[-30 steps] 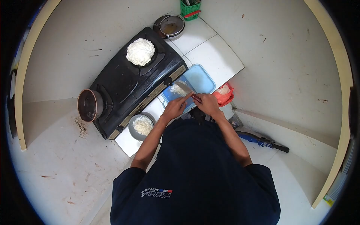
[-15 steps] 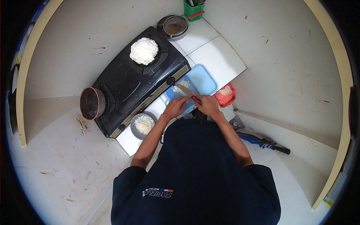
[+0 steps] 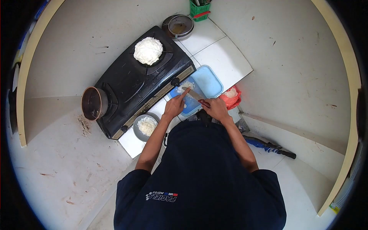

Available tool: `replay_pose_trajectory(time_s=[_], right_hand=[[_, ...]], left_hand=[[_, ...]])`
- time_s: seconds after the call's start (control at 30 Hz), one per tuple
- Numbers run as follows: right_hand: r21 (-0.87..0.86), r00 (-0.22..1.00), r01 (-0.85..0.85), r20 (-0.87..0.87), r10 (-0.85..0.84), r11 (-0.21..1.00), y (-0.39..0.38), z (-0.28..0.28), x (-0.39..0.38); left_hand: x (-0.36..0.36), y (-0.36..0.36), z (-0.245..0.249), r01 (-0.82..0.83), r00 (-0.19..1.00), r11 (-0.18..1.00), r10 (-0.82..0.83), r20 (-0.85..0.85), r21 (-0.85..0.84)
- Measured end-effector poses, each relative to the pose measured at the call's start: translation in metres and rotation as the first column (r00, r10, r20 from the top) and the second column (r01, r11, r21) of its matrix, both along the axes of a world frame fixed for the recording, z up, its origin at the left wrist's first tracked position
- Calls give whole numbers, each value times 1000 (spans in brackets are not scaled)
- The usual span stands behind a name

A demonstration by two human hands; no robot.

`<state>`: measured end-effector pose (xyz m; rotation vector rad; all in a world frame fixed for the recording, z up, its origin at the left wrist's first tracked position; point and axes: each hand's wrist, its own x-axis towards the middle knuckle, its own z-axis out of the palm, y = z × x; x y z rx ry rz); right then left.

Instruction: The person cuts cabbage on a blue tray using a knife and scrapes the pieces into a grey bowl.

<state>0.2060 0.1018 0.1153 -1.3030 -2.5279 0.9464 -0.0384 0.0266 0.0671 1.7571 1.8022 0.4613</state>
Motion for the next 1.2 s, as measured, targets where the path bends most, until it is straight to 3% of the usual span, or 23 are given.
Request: replay_pose_trajectory(time_s=[0.13, 0.23, 0.3, 0.33, 0.37, 0.4, 0.43, 0.47, 0.5, 0.53, 0.6, 0.7, 0.77, 0.9, 1.03, 1.1, 1.13, 1.17, 1.2], right_hand=[[-21, 999, 11, 40, -10, 1000, 0, 7, 14], [-47, 999, 17, 50, -15, 999, 2, 11, 24], [-64, 999, 26, 44, -24, 998, 4, 5, 31], [-139, 999, 54, 5, -54, 989, 6, -4, 33], [-215, 996, 79, -31, -88, 973, 6, -13, 36], [-215, 996, 79, -32, -88, 973, 7, -11, 35], [-305, 990, 65, -99, -100, 950, 7, -10, 34], [-393, 979, 45, -164, -118, 919, 6, -9, 32], [-393, 979, 45, -166, -119, 918, 5, -12, 31], [-372, 978, 6, -192, -83, 928, 3, -16, 29], [-347, 975, -35, -217, -44, 937, -1, -19, 25], [-394, 965, -59, -256, -48, 917, -6, -24, 21], [-416, 975, -101, -224, 6, 904, -4, -34, 20], [-472, 973, -68, -225, -46, 879, 0, -51, 25], [-463, 963, 74, -197, -184, 883, 2, -65, 31], [-460, 954, 120, -193, -231, 880, 1, -78, 36], [-476, 939, 146, -210, -273, 868, 0, -84, 37], [-491, 922, 171, -225, -314, 854, -1, -90, 39], [-492, 924, 167, -224, -310, 854, -3, -90, 40]], left_hand=[[3, 0, -5, -48, 999, 999, 48, -20, 3], [1, -2, -8, -88, 996, 991, 87, -14, -100], [-3, -3, -16, -119, 974, 986, 139, 177, -120], [1, -1, -15, -119, 975, 986, 138, 177, -117], [6, 2, -15, -245, 714, 912, 399, 575, -329], [11, 4, -11, -234, 246, 795, 605, 757, -559], [11, 5, -6, -235, 247, 795, 605, 757, -559], [11, 5, -1, -106, -108, 785, 602, 791, -611], [11, 5, 3, 34, -449, 790, 560, 696, -613], [11, 4, 3, 34, -449, 789, 560, 696, -613], [11, 5, 6, 101, -706, 810, 467, 533, -577], [12, 1, 8, 189, -800, 859, 416, 432, -477], [12, -3, 8, 198, -813, 862, 410, 413, -466], [13, -11, 11, 191, -876, 869, 360, 320, -457], [5, -21, 5, 155, -856, 859, 363, 368, -487], [-4, -25, -4, -15, -574, 811, 472, 669, -585], [-7, -29, -18, -19, -575, 809, 471, 668, -587], [-8, -34, -31, -298, 29, 817, 525, 851, -494], [-6, -35, -31, -453, 614, 856, 502, 609, -249]])
